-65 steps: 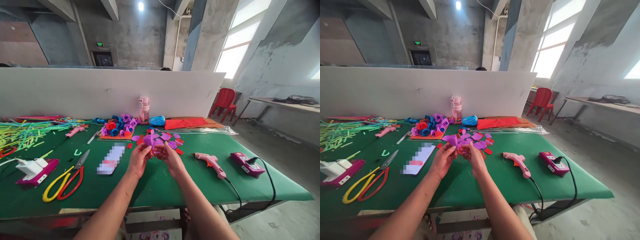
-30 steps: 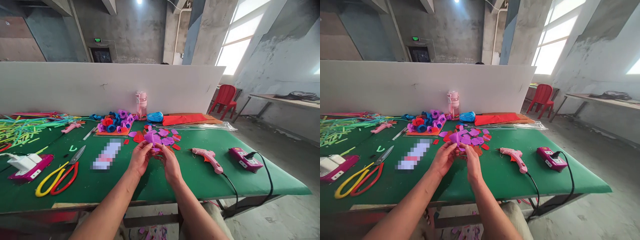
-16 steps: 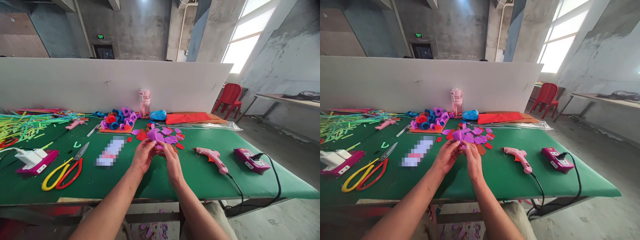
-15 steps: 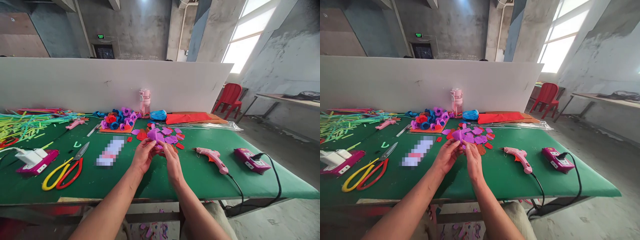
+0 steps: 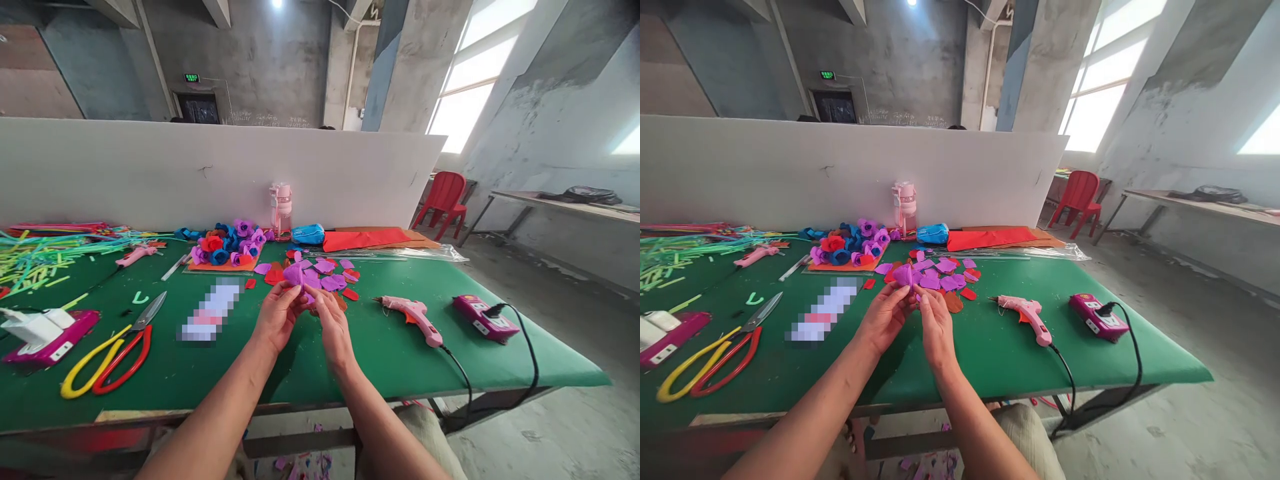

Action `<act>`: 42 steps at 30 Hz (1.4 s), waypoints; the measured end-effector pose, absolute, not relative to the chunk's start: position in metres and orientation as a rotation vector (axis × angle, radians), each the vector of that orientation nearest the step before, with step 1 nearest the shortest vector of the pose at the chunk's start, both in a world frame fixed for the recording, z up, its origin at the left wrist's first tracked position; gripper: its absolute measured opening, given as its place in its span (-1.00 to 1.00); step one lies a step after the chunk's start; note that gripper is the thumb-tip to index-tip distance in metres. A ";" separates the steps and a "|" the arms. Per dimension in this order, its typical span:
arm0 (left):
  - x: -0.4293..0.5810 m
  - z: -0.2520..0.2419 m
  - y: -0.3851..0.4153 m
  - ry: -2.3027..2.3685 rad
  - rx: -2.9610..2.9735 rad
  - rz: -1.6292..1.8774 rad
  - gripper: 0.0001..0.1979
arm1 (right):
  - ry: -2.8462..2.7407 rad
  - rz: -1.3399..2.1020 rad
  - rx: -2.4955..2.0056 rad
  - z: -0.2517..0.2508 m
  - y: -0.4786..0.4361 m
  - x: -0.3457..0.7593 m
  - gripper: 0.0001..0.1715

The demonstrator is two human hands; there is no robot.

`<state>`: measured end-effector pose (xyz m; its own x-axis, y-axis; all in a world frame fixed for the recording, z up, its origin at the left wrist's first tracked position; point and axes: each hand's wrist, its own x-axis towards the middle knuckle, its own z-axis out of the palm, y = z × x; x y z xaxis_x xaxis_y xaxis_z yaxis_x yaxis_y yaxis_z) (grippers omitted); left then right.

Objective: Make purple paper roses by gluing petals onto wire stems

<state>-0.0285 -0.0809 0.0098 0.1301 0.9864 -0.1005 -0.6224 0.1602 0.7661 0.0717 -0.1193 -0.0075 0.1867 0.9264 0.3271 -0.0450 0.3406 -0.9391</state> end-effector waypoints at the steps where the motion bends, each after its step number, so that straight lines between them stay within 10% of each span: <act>1: -0.029 0.010 -0.081 0.704 0.640 1.295 -0.69 | -1.178 0.844 -0.987 -0.006 -0.120 0.071 -0.62; 9: -0.031 0.009 -0.079 0.758 0.592 1.267 -0.76 | -1.071 0.774 -1.007 0.001 -0.118 0.081 -0.63; 19: -0.033 0.007 -0.082 0.613 0.814 1.102 -0.84 | -0.695 1.618 -0.725 0.001 -0.112 0.091 -0.65; 42: -0.033 0.013 -0.085 0.630 0.877 1.083 -0.83 | -0.713 1.627 -0.748 0.002 -0.114 0.091 -0.61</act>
<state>-0.0325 -0.0850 0.0129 0.3563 0.9341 -0.0225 -0.4814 0.2041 0.8524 0.0910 -0.1142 0.0019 -0.1456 0.9848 -0.0952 -0.5976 -0.1642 -0.7848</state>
